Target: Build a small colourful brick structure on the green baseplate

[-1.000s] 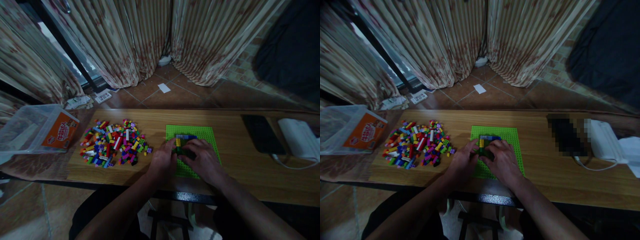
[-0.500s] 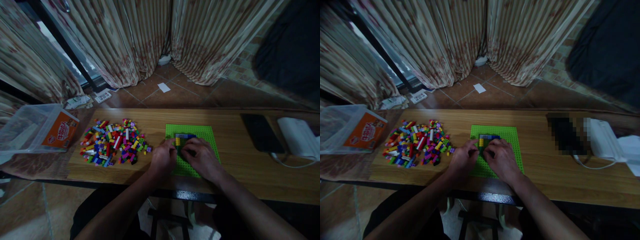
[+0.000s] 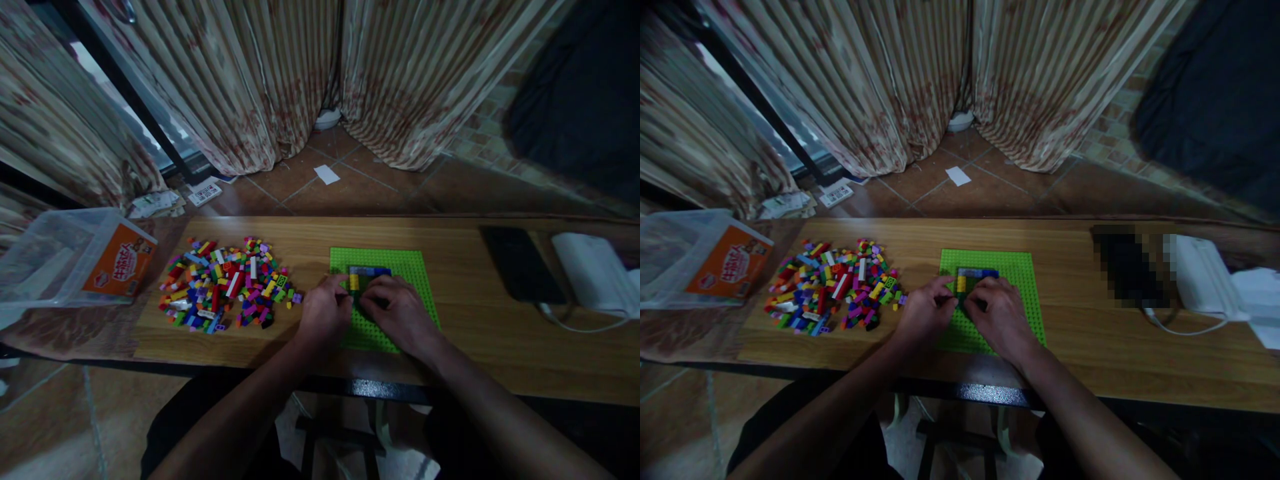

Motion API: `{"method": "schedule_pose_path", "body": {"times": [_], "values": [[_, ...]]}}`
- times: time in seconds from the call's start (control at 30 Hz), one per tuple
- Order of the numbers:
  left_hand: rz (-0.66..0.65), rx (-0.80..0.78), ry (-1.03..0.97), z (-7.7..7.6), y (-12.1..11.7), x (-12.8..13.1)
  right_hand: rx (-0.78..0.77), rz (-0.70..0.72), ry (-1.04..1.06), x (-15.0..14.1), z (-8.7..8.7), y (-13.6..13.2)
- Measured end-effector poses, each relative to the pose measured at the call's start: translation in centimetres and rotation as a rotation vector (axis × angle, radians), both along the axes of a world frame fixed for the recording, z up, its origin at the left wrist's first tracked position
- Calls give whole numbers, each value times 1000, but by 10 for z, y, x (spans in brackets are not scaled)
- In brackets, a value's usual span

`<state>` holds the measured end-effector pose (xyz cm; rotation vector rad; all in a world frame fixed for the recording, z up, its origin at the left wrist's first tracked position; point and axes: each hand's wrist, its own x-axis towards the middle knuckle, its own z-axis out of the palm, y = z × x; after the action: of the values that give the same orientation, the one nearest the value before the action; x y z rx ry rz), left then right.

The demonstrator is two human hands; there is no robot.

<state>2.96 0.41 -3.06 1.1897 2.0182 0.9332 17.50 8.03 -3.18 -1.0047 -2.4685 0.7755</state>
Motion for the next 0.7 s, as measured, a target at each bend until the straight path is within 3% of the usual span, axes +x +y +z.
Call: {"method": "schedule_pose_path", "body": {"times": [0.4, 0.7], "values": [[-14, -26, -49, -7, 8, -6, -31, -16, 20, -3, -4, 1], [-37, -35, -14, -3, 11, -8, -64, -23, 14, -3, -5, 2]]}}
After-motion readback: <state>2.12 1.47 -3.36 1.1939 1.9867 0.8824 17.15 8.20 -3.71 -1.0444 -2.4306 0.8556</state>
